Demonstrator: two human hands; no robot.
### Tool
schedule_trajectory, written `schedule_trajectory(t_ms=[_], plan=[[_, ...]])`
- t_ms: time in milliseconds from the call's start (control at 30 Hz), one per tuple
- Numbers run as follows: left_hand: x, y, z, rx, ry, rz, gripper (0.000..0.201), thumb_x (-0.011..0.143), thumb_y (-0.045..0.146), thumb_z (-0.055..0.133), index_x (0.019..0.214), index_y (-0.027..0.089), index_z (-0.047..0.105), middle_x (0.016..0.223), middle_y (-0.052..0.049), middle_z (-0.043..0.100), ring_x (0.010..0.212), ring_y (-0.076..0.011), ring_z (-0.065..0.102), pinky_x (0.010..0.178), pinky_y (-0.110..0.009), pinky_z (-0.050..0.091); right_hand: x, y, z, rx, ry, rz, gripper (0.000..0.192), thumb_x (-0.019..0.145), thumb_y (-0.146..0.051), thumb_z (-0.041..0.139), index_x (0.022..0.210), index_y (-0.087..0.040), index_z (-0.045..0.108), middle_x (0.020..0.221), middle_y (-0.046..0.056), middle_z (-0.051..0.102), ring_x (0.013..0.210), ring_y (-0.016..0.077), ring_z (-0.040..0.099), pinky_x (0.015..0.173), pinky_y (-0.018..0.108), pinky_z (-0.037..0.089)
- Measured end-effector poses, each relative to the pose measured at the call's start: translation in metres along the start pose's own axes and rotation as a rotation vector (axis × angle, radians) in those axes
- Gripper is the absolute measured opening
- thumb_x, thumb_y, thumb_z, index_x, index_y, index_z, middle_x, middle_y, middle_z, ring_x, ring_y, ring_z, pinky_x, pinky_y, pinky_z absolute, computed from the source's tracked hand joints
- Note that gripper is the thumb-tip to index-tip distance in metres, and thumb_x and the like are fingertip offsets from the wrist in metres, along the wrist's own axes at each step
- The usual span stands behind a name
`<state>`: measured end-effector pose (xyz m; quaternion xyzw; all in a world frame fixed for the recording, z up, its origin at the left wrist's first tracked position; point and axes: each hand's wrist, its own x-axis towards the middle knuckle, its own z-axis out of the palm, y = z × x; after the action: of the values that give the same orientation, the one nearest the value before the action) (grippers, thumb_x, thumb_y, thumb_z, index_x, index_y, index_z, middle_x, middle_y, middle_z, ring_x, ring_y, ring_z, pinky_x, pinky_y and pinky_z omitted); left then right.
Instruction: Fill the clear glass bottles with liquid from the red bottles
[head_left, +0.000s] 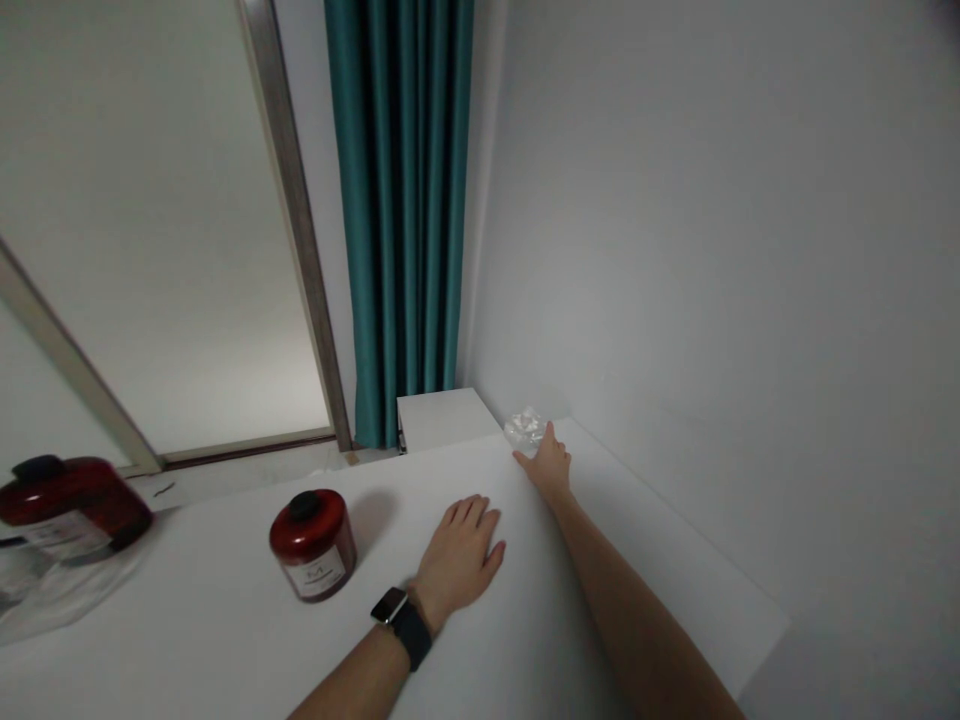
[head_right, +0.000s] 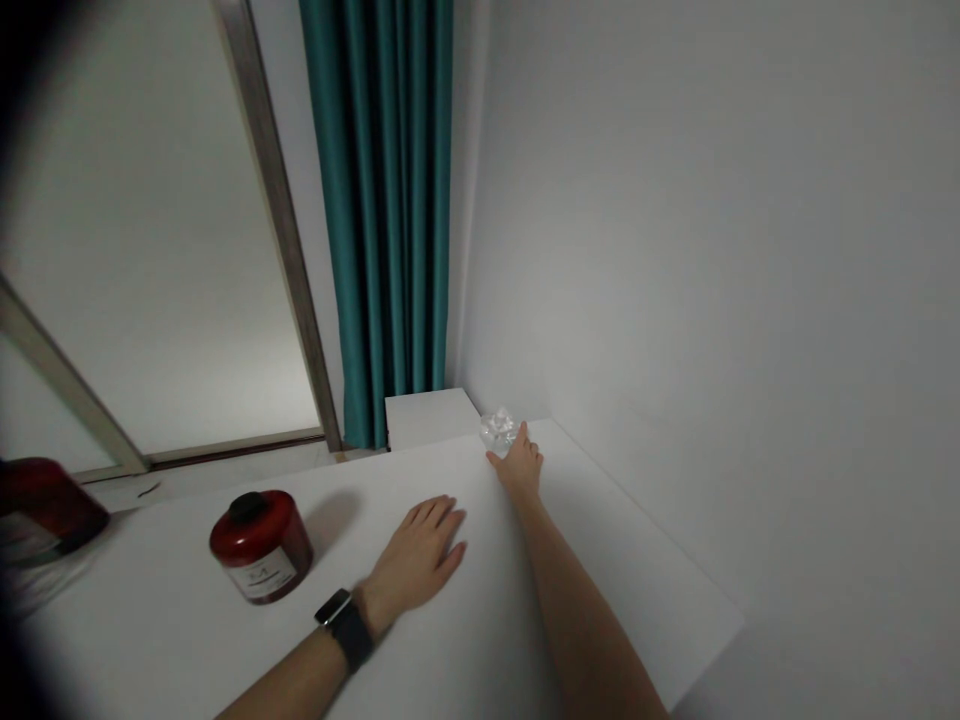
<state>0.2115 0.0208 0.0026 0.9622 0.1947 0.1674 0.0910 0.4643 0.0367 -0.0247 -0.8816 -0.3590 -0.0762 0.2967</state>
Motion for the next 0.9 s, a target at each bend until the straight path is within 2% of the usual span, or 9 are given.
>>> schedule_trajectory(t_ms=[133, 267, 367, 467, 600, 700, 800, 900], plan=[[0.0, -0.001, -0.003, -0.027, 0.014, 0.008, 0.03, 0.096, 0.028, 0.054, 0.123, 0.018, 0.059, 0.132, -0.013, 0.06, 0.127, -0.0311, 0.052, 0.11, -0.047, 0.042, -0.011, 0.004, -0.007, 0.098, 0.074, -0.021, 0.085, 0.076, -0.038, 0.073, 0.145, -0.006, 0.035, 0.121, 0.022, 0.062, 0.116, 0.0354, 0.055, 0.101, 0.044, 0.038], [0.002, 0.0, -0.015, -0.072, 0.033, -0.001, 0.026, 0.095, 0.025, 0.055, 0.12, 0.018, 0.06, 0.121, -0.012, 0.063, 0.117, -0.0286, 0.057, 0.102, -0.043, 0.048, -0.035, 0.004, -0.019, 0.229, 0.106, -0.088, 0.067, 0.078, -0.035, 0.066, 0.136, -0.009, 0.044, 0.103, 0.014, 0.064, 0.102, 0.0318, 0.059, 0.097, 0.046, 0.043], [0.001, 0.004, -0.033, -0.082, 0.062, -0.019, 0.018, 0.096, 0.023, 0.053, 0.112, 0.018, 0.06, 0.112, -0.01, 0.065, 0.109, -0.0274, 0.059, 0.097, -0.041, 0.05, -0.061, -0.005, -0.03, 0.334, 0.085, -0.159, 0.053, 0.079, -0.033, 0.061, 0.127, -0.013, 0.05, 0.094, 0.009, 0.062, 0.094, 0.0286, 0.06, 0.093, 0.044, 0.046], [-0.009, 0.006, -0.059, -0.037, 0.064, -0.007, 0.01, 0.096, 0.018, 0.048, 0.096, 0.019, 0.058, 0.098, -0.009, 0.064, 0.095, -0.0274, 0.06, 0.086, -0.041, 0.051, -0.088, -0.028, -0.039, 0.449, 0.015, -0.25, 0.036, 0.083, -0.031, 0.055, 0.116, -0.018, 0.053, 0.082, 0.002, 0.06, 0.081, 0.0234, 0.062, 0.086, 0.039, 0.05], [-0.044, 0.002, -0.1, 0.032, 0.053, 0.06, 0.013, 0.096, 0.015, 0.044, 0.091, 0.02, 0.055, 0.091, -0.006, 0.063, 0.087, -0.0248, 0.059, 0.08, -0.037, 0.048, -0.122, -0.074, -0.049, 0.588, -0.091, -0.342, 0.024, 0.086, -0.033, 0.049, 0.107, -0.021, 0.053, 0.076, -0.001, 0.056, 0.075, 0.0208, 0.062, 0.079, 0.035, 0.051], [-0.079, -0.004, -0.127, 0.049, 0.047, 0.034, 0.012, 0.096, 0.017, 0.045, 0.088, 0.02, 0.054, 0.087, -0.005, 0.062, 0.083, -0.0234, 0.059, 0.075, -0.035, 0.047, -0.145, -0.112, -0.054, 0.674, -0.169, -0.401, 0.022, 0.086, -0.033, 0.049, 0.104, -0.022, 0.053, 0.075, -0.002, 0.056, 0.077, 0.0207, 0.062, 0.077, 0.033, 0.051], [-0.115, -0.016, -0.145, 0.061, 0.074, -0.047, 0.013, 0.095, 0.018, 0.046, 0.085, 0.02, 0.053, 0.083, -0.004, 0.061, 0.078, -0.0221, 0.059, 0.071, -0.033, 0.045, -0.165, -0.145, -0.057, 0.737, -0.241, -0.454, 0.017, 0.084, -0.032, 0.049, 0.099, -0.024, 0.053, 0.074, -0.003, 0.054, 0.076, 0.0202, 0.061, 0.074, 0.032, 0.05], [-0.148, -0.035, -0.153, 0.05, 0.104, -0.165, 0.014, 0.093, 0.017, 0.045, 0.081, 0.021, 0.053, 0.077, -0.003, 0.06, 0.072, -0.0203, 0.058, 0.067, -0.031, 0.043, -0.184, -0.168, -0.055, 0.777, -0.301, -0.486, 0.011, 0.084, -0.034, 0.052, 0.091, -0.025, 0.051, 0.068, -0.005, 0.051, 0.066, 0.0188, 0.058, 0.065, 0.029, 0.046]])
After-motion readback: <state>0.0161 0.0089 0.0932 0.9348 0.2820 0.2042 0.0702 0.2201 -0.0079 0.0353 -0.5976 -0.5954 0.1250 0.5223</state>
